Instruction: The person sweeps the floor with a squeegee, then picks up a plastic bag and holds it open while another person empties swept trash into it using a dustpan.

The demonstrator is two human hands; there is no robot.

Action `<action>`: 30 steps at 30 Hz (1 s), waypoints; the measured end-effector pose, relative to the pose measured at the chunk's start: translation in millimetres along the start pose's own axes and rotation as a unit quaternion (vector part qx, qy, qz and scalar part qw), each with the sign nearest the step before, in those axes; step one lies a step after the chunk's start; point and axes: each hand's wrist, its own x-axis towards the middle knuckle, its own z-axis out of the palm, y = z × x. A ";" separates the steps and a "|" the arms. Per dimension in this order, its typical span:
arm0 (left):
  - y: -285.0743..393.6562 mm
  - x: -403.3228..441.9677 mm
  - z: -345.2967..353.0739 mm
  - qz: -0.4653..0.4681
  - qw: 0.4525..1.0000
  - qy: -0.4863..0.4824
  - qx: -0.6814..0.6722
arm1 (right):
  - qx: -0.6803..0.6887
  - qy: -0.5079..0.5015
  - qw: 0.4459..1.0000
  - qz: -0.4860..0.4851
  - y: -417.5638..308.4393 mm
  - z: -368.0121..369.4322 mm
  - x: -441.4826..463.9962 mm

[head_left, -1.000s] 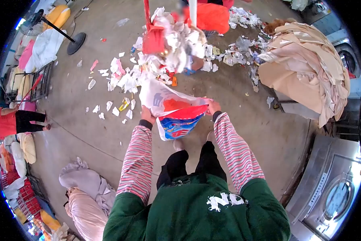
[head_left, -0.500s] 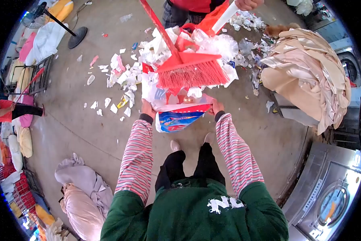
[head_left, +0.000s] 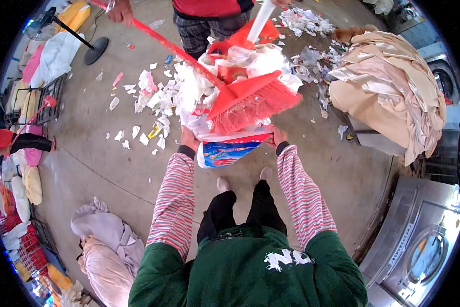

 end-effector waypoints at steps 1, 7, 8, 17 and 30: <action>0.5 -2.7 2.5 0.001 1.000 -0.002 0.008 | -0.004 -0.009 1.000 0.006 0.1 -1.4 1.3; -3.9 -3.6 -2.2 -0.013 1.000 0.024 0.010 | -0.025 -0.007 1.000 0.013 2.5 -5.0 3.2; -4.7 -2.6 -4.1 -0.013 1.000 0.025 0.010 | -0.025 -0.007 1.000 0.013 2.4 -4.5 5.1; 2.8 -3.8 -21.9 -0.028 0.998 0.049 0.024 | -0.040 0.016 0.998 -0.039 5.3 8.9 10.1; 3.8 -8.6 -17.0 -0.037 0.996 -0.031 0.070 | -0.138 0.100 0.985 -0.028 15.5 4.7 26.4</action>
